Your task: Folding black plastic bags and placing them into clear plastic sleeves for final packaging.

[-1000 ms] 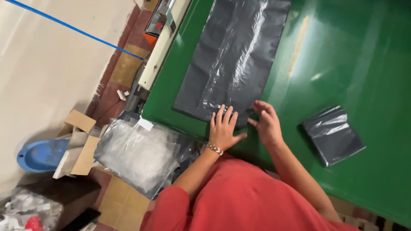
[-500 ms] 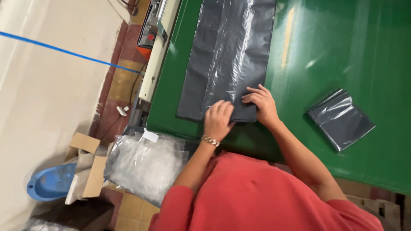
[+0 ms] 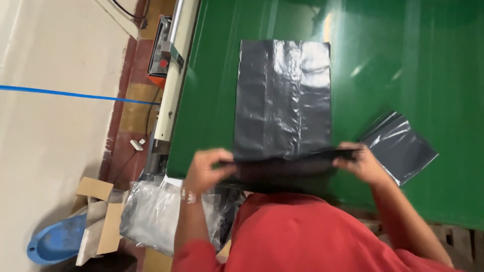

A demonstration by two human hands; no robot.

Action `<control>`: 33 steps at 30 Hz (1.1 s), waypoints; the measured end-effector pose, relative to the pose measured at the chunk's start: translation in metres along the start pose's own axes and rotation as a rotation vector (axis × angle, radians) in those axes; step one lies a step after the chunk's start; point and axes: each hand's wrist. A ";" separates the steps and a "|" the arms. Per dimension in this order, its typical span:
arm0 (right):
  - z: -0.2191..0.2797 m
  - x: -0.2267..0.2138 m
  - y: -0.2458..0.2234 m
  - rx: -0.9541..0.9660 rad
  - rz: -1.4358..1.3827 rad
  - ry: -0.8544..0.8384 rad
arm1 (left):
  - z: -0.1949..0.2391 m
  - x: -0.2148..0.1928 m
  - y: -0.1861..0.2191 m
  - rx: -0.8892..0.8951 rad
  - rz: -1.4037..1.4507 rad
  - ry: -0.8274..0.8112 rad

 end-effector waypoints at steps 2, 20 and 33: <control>-0.030 -0.021 -0.022 0.018 -0.022 0.072 | -0.057 -0.003 -0.026 0.112 0.022 0.116; -0.269 -0.078 0.076 0.369 -0.078 0.321 | -0.241 0.036 -0.198 -0.653 -0.378 0.131; -0.260 -0.086 0.000 0.532 0.503 0.200 | -0.240 0.046 -0.144 -0.708 -0.566 0.146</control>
Point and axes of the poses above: each hand's wrist, its own z-axis away from the middle knuckle, its own x-axis out of the palm, y = z × x, and after that the axes turned 7 degrees about -y, right-handed
